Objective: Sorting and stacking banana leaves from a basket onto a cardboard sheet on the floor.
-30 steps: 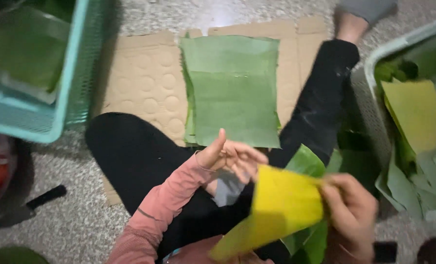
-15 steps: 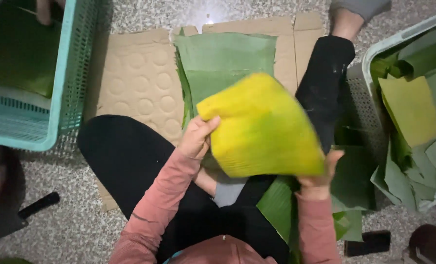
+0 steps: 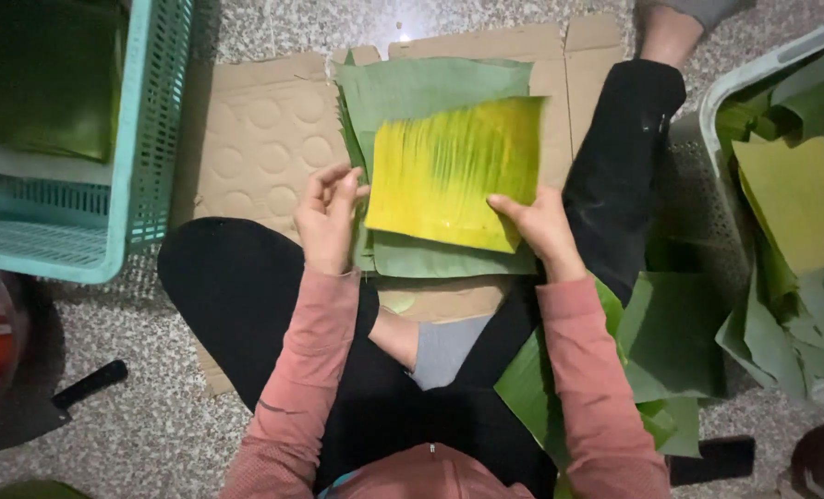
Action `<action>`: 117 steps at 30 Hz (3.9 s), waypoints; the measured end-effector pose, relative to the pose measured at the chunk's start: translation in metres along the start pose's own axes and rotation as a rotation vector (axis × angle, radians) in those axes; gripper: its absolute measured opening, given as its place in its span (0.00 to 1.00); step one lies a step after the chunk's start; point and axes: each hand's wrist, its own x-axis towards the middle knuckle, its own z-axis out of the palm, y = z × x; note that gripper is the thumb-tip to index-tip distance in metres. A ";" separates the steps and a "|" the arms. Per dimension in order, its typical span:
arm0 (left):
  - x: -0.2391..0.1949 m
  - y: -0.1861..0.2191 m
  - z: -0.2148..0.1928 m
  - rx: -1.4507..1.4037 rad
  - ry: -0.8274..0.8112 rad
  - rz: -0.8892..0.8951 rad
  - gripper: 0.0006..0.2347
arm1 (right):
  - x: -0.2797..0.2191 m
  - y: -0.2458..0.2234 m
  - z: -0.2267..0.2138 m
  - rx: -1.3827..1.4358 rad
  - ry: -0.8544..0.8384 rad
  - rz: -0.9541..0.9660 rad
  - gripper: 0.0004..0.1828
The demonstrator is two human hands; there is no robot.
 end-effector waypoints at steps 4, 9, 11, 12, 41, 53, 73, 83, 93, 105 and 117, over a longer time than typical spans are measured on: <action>0.014 -0.028 -0.012 0.551 0.125 0.051 0.12 | 0.016 0.005 0.000 -0.088 -0.052 0.095 0.18; 0.018 -0.037 -0.005 0.744 0.044 0.030 0.14 | 0.016 0.004 -0.004 0.046 -0.059 0.160 0.18; 0.025 -0.048 -0.008 0.831 0.062 0.112 0.15 | 0.019 0.011 -0.004 0.067 -0.054 0.127 0.16; 0.030 -0.055 -0.011 0.834 0.060 0.111 0.15 | 0.019 0.008 -0.005 0.069 -0.053 0.130 0.16; 0.001 -0.038 0.028 1.141 -0.369 0.842 0.26 | 0.013 0.038 0.012 -0.241 0.398 -0.273 0.02; -0.053 -0.061 0.065 1.619 -0.824 0.434 0.50 | 0.005 0.027 0.013 -0.330 0.421 -0.376 0.05; -0.052 -0.063 0.062 1.556 -0.822 0.436 0.50 | -0.050 -0.044 -0.187 -0.748 0.881 -0.703 0.09; -0.052 -0.063 0.061 1.458 -0.773 0.457 0.44 | -0.035 0.008 -0.273 -0.933 0.543 -0.276 0.13; -0.054 -0.050 0.065 1.334 -0.772 0.450 0.43 | -0.039 0.000 -0.261 -1.254 0.546 -0.256 0.11; -0.055 -0.054 0.066 1.214 -0.741 0.475 0.43 | -0.065 -0.039 -0.219 -1.149 0.695 -0.565 0.06; -0.010 -0.030 0.032 -0.017 -0.662 0.155 0.47 | -0.106 -0.103 -0.040 -0.230 0.351 -0.592 0.07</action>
